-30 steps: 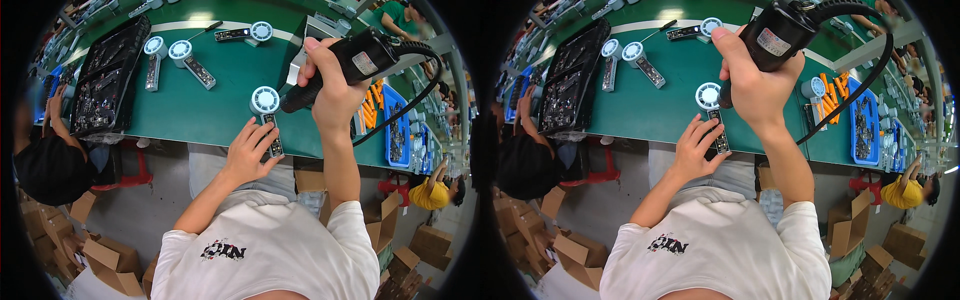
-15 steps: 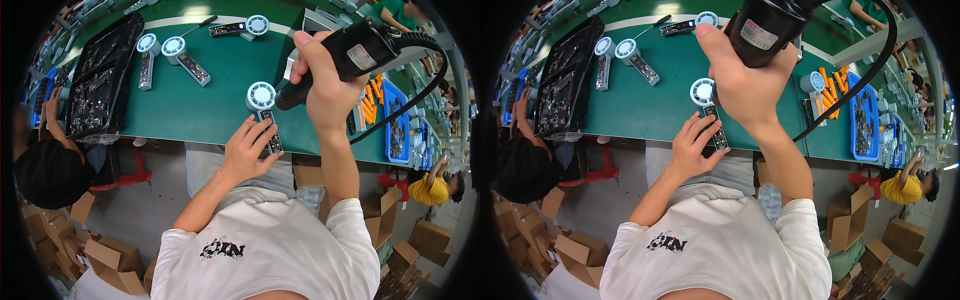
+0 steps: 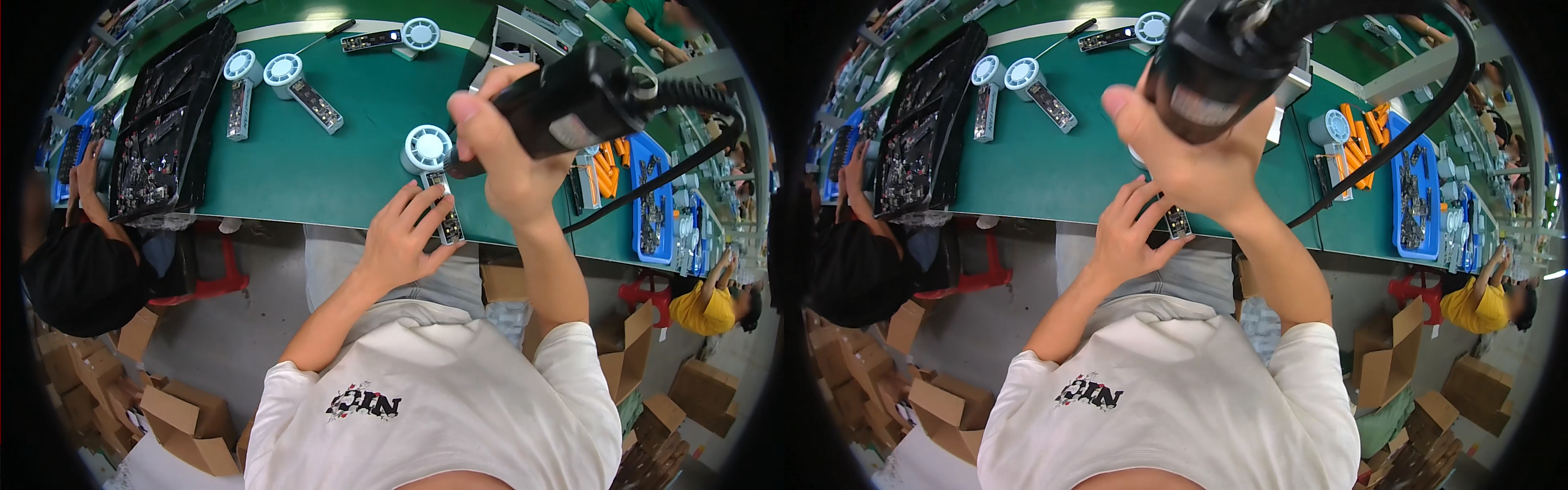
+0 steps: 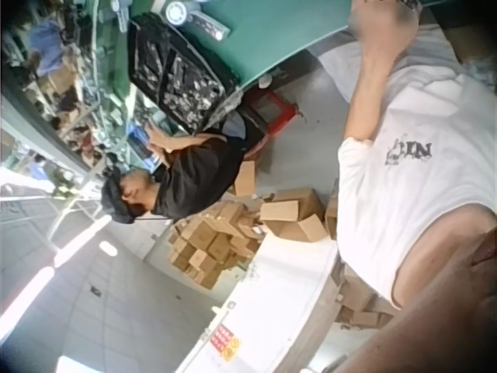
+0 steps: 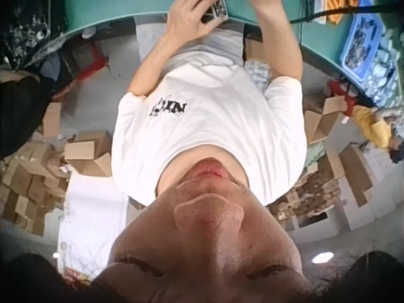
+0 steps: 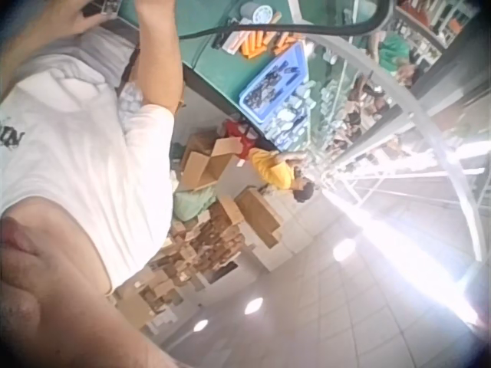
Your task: Assembling handheld fan components including circuit boards and housings using an electric screwdriver on an assembly line.
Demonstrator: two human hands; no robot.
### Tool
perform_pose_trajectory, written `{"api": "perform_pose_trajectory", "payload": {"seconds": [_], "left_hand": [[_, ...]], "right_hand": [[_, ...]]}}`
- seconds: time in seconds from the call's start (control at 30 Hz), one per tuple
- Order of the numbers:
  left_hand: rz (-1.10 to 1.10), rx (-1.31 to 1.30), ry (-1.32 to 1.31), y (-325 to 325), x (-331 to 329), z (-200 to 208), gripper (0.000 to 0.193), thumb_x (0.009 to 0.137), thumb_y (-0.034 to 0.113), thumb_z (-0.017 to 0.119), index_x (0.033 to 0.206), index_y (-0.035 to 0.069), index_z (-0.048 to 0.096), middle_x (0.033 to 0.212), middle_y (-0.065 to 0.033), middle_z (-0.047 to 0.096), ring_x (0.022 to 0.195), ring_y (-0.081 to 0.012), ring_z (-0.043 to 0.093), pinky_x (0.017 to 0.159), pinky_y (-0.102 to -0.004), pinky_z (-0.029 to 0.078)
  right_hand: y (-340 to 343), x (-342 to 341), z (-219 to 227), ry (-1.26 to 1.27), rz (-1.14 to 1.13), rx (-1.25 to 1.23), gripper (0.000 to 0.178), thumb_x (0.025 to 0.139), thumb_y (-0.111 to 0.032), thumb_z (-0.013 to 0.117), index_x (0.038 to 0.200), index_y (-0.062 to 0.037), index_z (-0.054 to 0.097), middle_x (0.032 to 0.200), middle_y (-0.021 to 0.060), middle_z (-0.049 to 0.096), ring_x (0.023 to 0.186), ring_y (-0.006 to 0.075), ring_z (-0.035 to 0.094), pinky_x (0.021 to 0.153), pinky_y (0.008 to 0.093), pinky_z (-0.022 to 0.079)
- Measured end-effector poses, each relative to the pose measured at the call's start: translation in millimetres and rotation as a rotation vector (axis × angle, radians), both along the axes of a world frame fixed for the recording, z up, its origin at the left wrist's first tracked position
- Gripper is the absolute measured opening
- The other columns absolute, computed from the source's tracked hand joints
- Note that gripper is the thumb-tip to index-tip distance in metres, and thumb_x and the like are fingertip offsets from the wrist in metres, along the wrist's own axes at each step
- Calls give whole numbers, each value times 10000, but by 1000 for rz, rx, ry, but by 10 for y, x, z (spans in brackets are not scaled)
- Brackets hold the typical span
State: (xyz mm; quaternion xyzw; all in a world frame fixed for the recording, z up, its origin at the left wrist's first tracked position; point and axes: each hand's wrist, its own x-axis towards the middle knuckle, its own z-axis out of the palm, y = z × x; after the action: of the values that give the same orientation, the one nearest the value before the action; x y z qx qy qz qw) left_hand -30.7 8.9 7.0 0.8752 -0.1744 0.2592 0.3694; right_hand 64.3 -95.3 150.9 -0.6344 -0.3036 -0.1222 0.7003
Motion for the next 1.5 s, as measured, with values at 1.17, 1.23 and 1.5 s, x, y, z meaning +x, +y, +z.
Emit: {"api": "perform_pose_trajectory", "payload": {"seconds": [1.17,1.23,1.5], "left_hand": [[134,-146,172,37,240,122,534,750,184,850,1220,41,643,1325,-111,578,1106,-331,616,891,-409,534],[129,-135,165,33,242,132,534,751,190,850,1221,45,643,1328,-111,578,1104,-325,619,885,-404,537],[133,-134,160,45,243,98,550,743,185,854,1229,49,636,1333,-113,576,1110,-321,618,882,-405,539]], "right_hand": [[-153,-193,97,185,-178,215,134,824,-2,747,811,2,614,640,42,604,488,120,583,474,245,457],[-121,-217,95,201,-205,199,144,822,1,750,802,-1,607,637,39,602,490,111,581,469,236,451],[-87,-238,111,198,-195,215,160,813,7,757,817,-10,598,656,36,601,487,107,576,457,234,449]]}}
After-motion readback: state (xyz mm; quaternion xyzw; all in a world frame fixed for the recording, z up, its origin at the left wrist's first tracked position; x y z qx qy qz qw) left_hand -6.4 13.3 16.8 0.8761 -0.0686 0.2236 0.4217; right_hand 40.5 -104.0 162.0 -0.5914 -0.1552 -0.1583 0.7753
